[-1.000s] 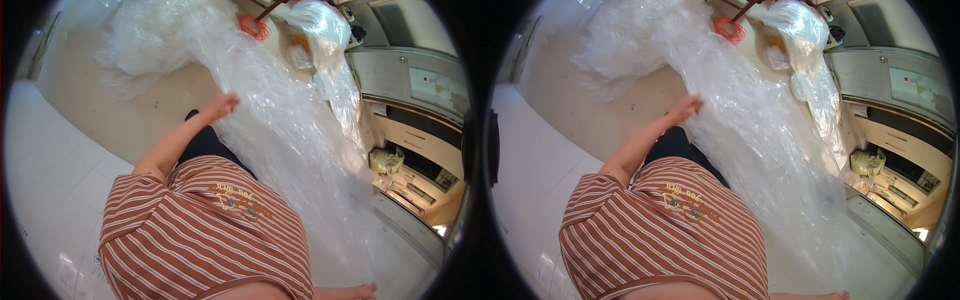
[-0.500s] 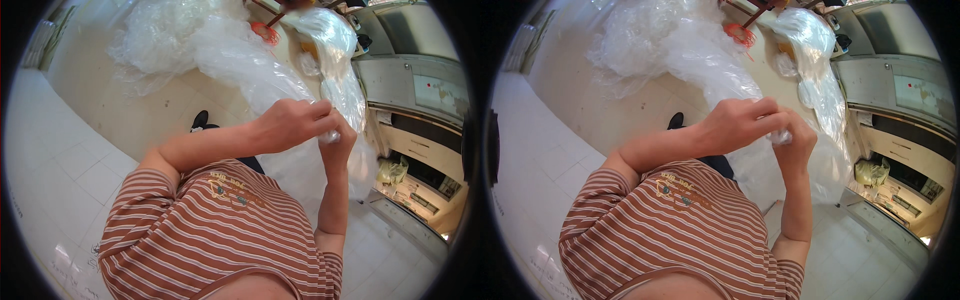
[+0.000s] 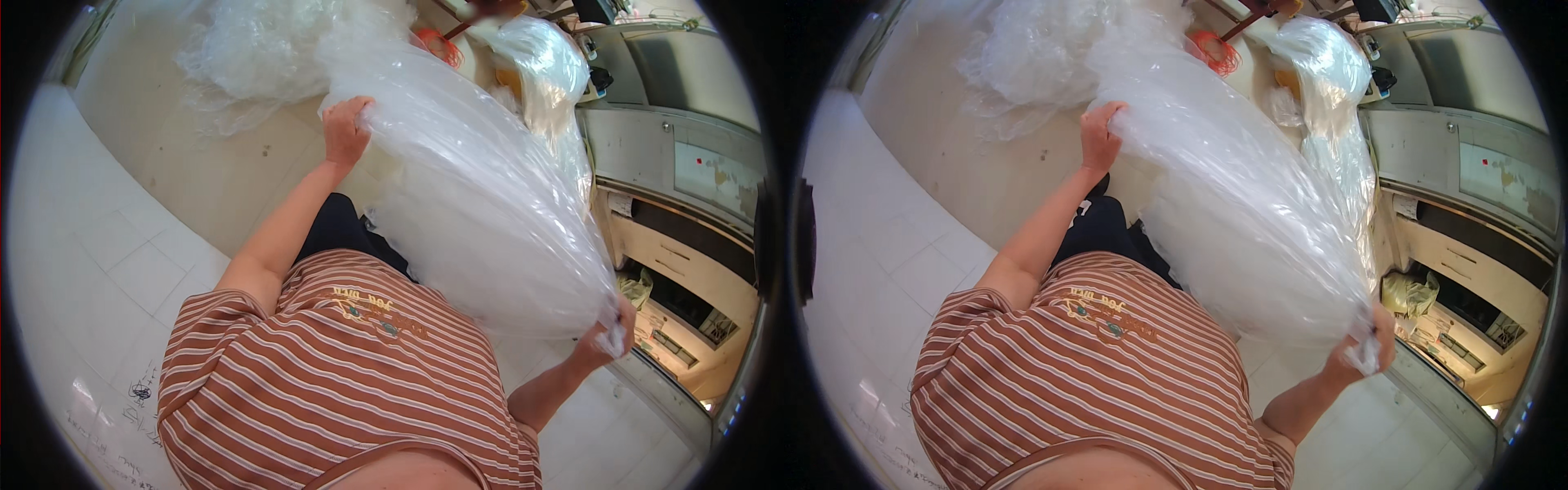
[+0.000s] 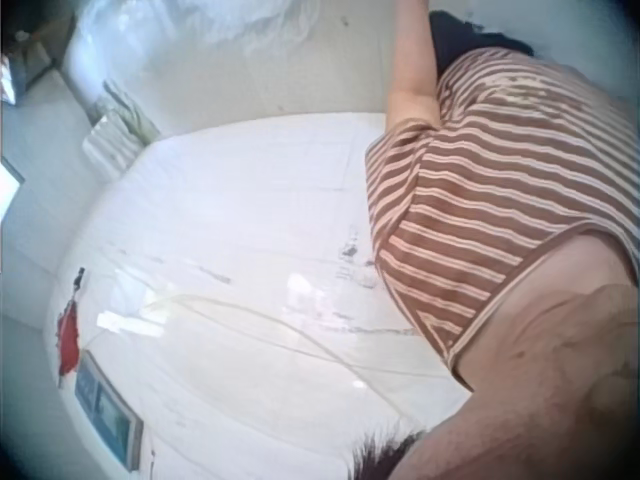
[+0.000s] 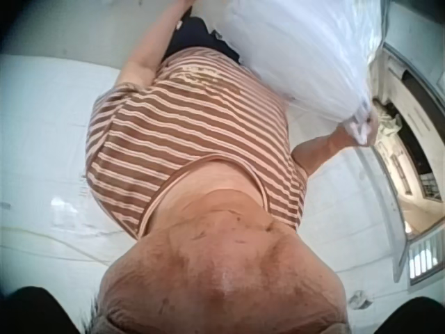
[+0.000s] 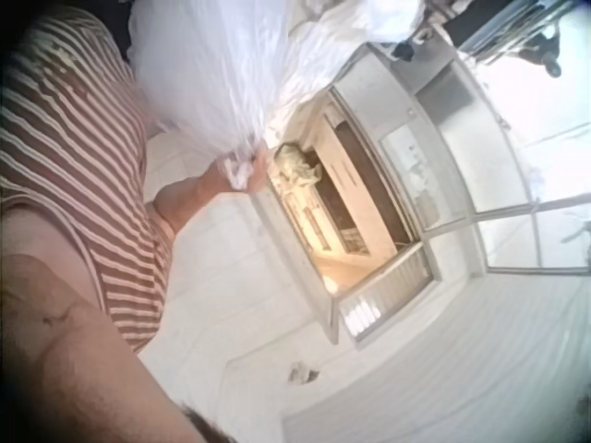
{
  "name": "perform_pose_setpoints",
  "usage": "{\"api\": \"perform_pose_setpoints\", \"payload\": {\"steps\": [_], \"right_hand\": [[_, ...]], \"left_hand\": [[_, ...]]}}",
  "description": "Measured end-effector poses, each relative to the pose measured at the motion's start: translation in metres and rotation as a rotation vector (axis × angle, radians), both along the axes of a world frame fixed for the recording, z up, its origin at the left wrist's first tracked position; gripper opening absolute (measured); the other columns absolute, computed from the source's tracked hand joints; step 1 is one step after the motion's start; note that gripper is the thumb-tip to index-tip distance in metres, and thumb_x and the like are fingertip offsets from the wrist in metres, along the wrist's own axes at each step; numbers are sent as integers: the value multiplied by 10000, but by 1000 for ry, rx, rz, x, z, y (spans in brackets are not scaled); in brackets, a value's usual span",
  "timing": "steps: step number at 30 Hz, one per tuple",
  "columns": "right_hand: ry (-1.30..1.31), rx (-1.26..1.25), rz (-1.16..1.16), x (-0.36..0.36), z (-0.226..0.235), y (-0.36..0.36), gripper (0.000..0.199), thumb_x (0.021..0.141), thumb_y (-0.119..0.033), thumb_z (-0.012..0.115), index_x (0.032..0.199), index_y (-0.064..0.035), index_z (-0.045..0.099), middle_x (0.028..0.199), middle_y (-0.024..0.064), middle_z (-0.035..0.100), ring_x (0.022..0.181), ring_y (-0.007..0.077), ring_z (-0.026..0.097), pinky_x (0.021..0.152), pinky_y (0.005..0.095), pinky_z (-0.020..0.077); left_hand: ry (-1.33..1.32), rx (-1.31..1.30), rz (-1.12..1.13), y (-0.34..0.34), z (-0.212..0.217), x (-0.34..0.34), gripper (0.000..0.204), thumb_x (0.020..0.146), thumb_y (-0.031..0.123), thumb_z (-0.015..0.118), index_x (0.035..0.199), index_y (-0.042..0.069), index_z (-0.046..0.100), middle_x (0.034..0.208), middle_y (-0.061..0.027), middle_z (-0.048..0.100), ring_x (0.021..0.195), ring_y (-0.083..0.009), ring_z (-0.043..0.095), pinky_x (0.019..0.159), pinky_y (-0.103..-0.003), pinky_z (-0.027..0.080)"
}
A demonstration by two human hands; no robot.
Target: Cutting red plastic strips and arranging large clear plastic sheets in a workshop environment.
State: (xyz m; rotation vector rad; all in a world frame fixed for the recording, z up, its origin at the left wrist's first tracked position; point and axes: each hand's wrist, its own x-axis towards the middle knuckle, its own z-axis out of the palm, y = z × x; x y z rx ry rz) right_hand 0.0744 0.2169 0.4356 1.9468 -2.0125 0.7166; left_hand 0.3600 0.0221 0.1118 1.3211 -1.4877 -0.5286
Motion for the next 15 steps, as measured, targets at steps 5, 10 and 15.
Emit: {"api": "perform_pose_setpoints", "payload": {"steps": [5,10,15], "right_hand": [[92,-149,-307,-34,26,29,107,816,-26,526,895,4,592,830,86,616,734,206,586,698,294,466],[91,-256,-604,-61,49,60,154,829,-57,518,948,10,589,905,96,611,813,206,574,747,287,455],[-40,-402,-775,-92,72,87,249,876,-158,470,1025,18,563,955,112,604,828,216,566,755,300,455]], "left_hand": [[-171,20,162,-61,-6,8,192,751,94,514,895,153,625,705,-89,592,712,-243,566,739,-367,351],[-218,-148,413,-131,24,46,169,761,132,537,904,169,619,737,-62,617,758,-252,584,754,-360,369],[-169,-207,502,-182,51,114,244,784,203,519,979,71,583,946,-129,610,890,-292,580,807,-382,437]]}}
